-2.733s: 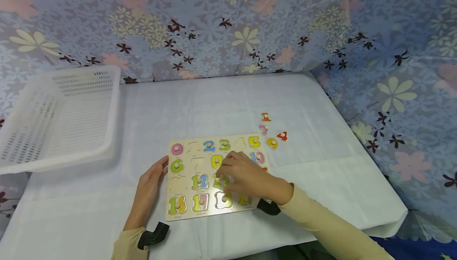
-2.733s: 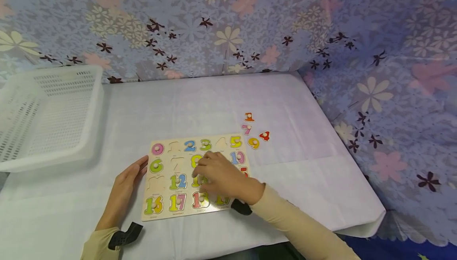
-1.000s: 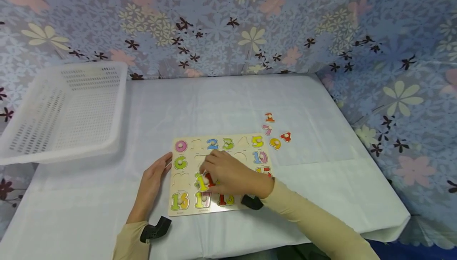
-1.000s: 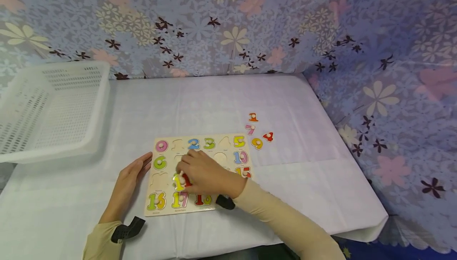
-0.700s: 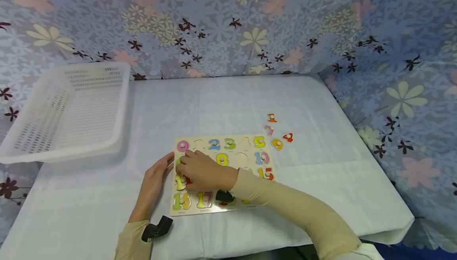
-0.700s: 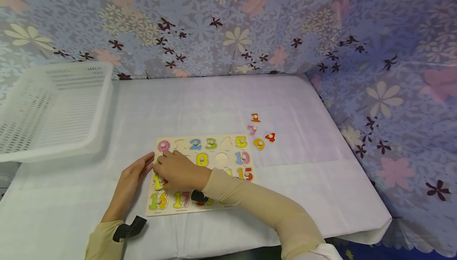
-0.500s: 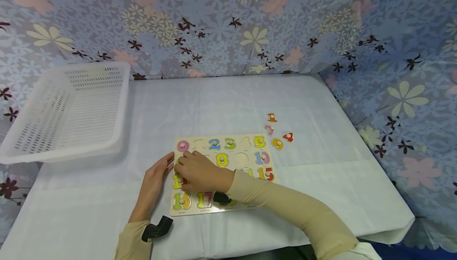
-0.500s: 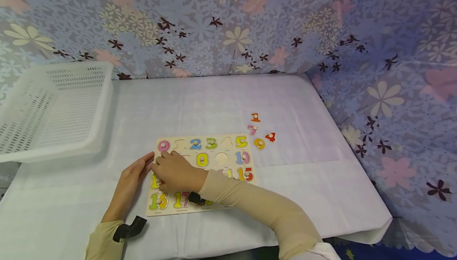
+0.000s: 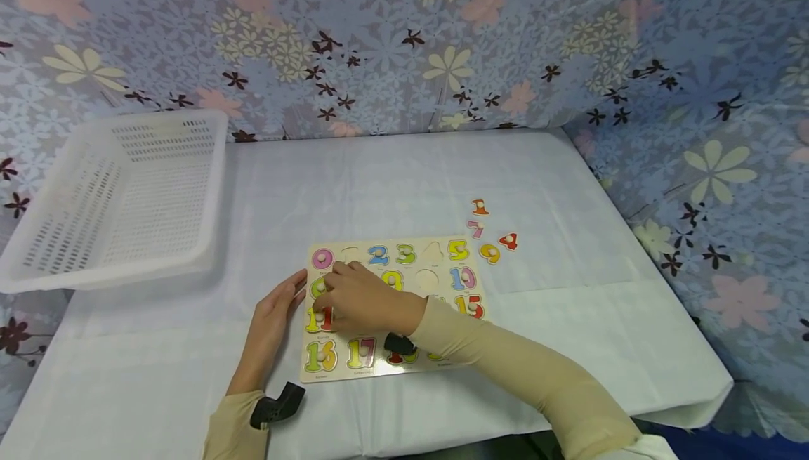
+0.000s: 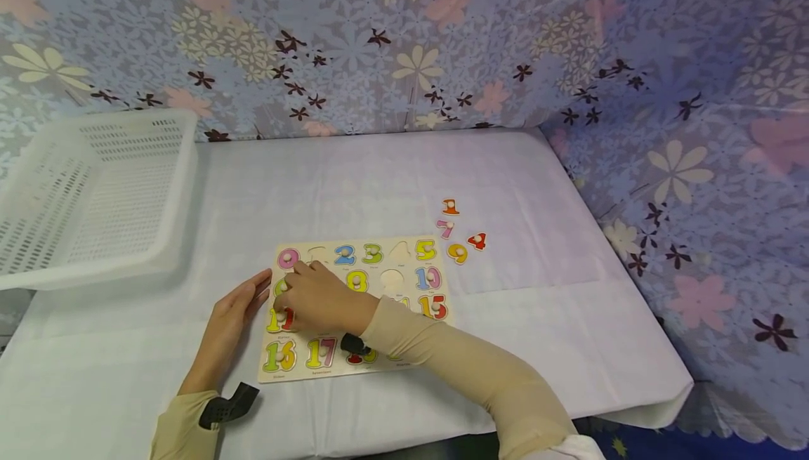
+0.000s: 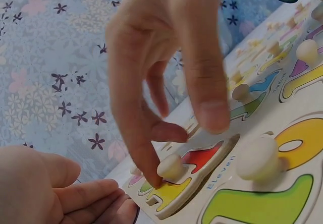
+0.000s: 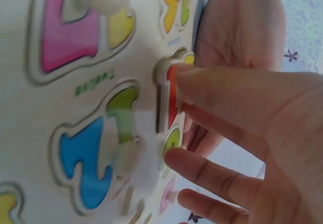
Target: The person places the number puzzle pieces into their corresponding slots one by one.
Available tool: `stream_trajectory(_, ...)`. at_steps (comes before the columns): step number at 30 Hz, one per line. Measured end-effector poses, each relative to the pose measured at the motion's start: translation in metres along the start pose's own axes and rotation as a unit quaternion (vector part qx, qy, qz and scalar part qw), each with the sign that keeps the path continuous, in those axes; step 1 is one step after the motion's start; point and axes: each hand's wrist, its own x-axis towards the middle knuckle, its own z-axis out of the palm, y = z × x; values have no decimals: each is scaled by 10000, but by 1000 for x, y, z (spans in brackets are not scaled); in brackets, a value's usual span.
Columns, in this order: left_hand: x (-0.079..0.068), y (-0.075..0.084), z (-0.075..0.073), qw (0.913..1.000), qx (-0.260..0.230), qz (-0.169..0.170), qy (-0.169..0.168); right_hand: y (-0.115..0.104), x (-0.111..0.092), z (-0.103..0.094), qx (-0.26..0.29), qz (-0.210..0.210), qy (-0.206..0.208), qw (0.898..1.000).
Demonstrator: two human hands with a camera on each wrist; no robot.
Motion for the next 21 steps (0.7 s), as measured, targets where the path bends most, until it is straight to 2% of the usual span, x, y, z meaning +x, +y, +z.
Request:
stream_trajectory(6, -1, 0, 1, 9999, 109, -67, 10, 5, -6, 2, 0, -135, 12, 9999)
stream_trajectory(10, 0, -3, 1, 9998, 162, -58, 37, 7, -10, 3, 5, -164, 146, 9998)
stream_trajectory(13, 0, -4, 1, 9998, 181, -59, 71, 13, -19, -1, 219, -133, 328, 9991)
stream_trajectory(17, 0, -5, 2, 9998, 194, -57, 93, 38, -45, -6, 790, 290, 789, 9933)
stream_trajectory(21, 0, -5, 2, 9998, 147, 33, 93, 77, -81, -5, 1314, 1078, 1302, 9768)
